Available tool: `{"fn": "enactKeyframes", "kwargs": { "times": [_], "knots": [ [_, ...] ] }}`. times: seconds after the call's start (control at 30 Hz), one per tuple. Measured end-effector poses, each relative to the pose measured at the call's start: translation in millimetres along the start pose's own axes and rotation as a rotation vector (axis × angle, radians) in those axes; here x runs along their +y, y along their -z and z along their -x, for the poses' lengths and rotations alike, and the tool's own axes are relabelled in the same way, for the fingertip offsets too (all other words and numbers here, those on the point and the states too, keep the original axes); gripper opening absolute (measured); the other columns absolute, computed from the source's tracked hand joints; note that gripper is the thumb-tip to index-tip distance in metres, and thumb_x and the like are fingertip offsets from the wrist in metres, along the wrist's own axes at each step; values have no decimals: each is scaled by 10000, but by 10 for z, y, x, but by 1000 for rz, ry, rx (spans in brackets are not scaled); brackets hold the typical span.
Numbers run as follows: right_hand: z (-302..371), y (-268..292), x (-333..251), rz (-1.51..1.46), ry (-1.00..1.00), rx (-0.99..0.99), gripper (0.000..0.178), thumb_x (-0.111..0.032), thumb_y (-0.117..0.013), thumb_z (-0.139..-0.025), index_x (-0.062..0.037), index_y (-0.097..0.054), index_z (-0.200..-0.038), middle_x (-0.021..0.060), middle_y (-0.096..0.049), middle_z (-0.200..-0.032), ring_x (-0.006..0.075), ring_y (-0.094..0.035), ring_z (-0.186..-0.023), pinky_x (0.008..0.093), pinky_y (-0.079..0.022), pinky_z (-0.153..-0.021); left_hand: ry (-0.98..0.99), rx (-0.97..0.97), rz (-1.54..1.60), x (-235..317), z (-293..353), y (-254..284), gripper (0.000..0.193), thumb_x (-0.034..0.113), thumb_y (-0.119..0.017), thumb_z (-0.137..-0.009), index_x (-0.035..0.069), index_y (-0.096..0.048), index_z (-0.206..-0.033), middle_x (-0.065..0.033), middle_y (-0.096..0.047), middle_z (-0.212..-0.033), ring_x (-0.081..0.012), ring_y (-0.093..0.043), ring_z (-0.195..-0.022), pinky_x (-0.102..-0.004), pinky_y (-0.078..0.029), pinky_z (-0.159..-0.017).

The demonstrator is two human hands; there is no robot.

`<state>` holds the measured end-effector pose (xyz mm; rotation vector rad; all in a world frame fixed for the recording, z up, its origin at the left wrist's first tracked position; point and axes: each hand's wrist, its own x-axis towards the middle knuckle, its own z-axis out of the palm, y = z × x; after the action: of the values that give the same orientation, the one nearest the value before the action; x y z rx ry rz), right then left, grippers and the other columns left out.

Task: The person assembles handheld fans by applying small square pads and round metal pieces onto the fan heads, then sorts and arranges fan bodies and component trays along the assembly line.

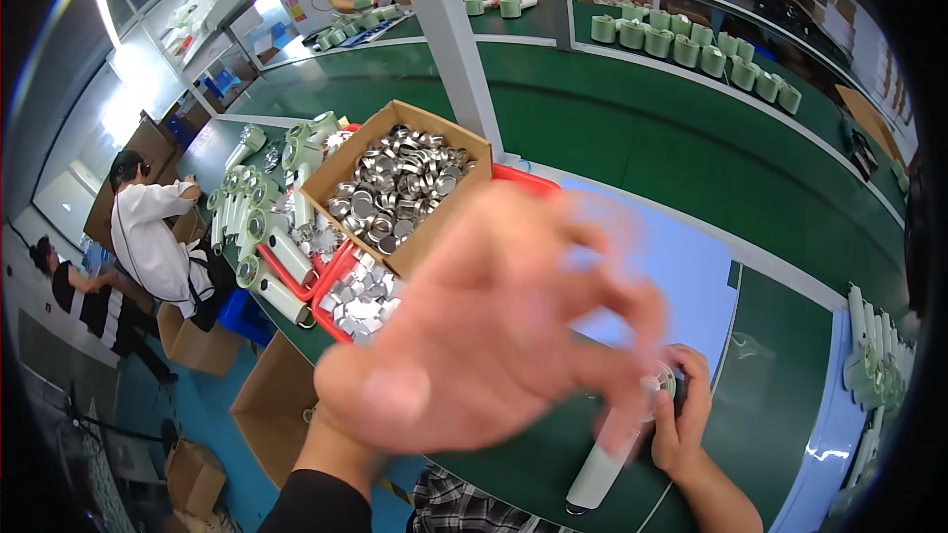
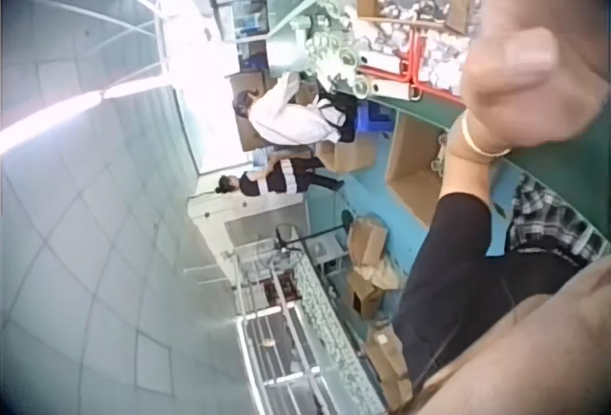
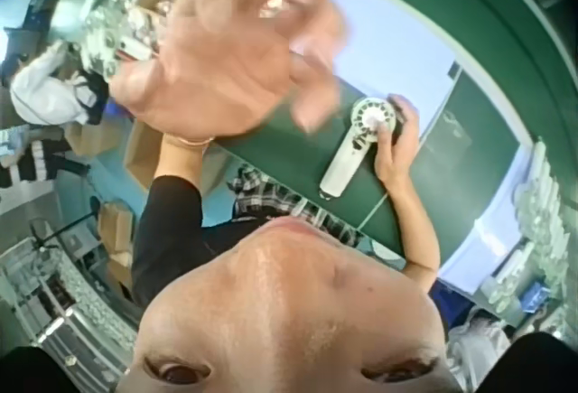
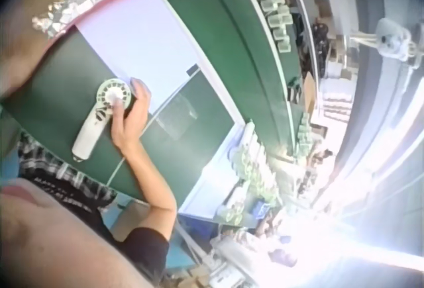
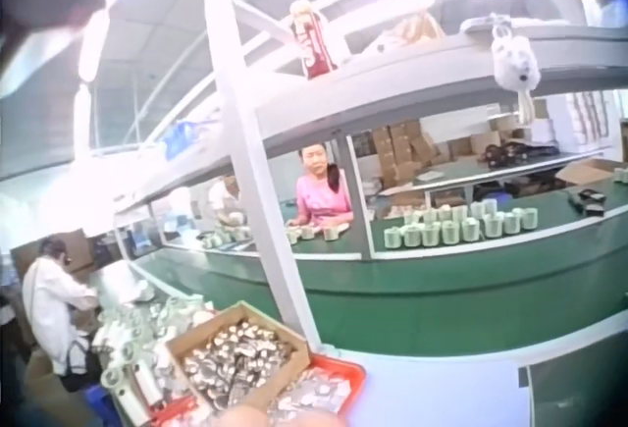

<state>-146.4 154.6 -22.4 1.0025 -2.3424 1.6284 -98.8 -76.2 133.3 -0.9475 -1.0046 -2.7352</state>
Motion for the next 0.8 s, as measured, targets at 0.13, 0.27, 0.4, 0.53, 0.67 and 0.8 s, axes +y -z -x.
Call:
{"fn": "enactKeyframes", "kwargs": {
  "times": [0.13, 0.27, 0.4, 0.53, 0.67, 0.8],
  "knots": [
    [-1, 82, -113, -148, -316, -66, 282, -96, -653, -834, 21, -536, -1063, 184, -545, -1129, 266, -591, -973, 372, -477, -905, -33, -133, 161, -422, -72, -362, 534, 582, -616, -856, 88, -487, -1013, -174, -411, -1273, -335, -578, -809, -377, -542, -645],
    [-72, 356, 731, 275, -315, -587, 504, -191, -649, -853, 3, -477, -1285, 187, -519, -1207, 297, -534, -1086, 394, -434, -956, 86, -210, 310, -689, -136, -454, 542, 585, -608, -859, 83, -484, -1020, -169, -411, -1259, -323, -573, -808, -371, -534, -648],
    [39, -72, 88, -142, -76, 3, 464, -206, -621, -900, 3, -478, -1288, 196, -518, -1232, 344, -524, -1134, 390, -420, -980, 315, -270, 535, -1067, -87, -641, 551, 589, -600, -862, 77, -480, -1026, -163, -411, -1246, -311, -567, -807, -365, -525, -650],
    [-34, 450, -524, -153, -312, -97, 549, -424, -571, -961, 11, -460, -1278, 67, -529, -1245, 329, -512, -1115, 373, -426, -961, 549, -387, 827, -1422, -324, -948, 559, 592, -593, -865, 72, -476, -1033, -157, -411, -1232, -298, -561, -806, -359, -517, -652],
    [83, 52, 12, -165, -116, 69, 456, -146, -611, -897, -53, -459, -1316, 157, -471, -1294, 382, -463, -1173, 443, -395, -992, 711, -438, 958, -1980, -642, -1119, 568, 595, -585, -868, 66, -472, -1040, -151, -411, -1218, -286, -556, -805, -352, -509, -654],
    [123, -15, 191, -82, 67, 123, 450, -223, -585, -928, -13, -454, -1304, 152, -491, -1272, 362, -481, -1141, 429, -395, -979, 801, -426, 973, -2047, -537, -1146, 576, 598, -577, -871, 60, -469, -1046, -146, -411, -1204, -274, -550, -804, -346, -500, -657]
  ]
}}
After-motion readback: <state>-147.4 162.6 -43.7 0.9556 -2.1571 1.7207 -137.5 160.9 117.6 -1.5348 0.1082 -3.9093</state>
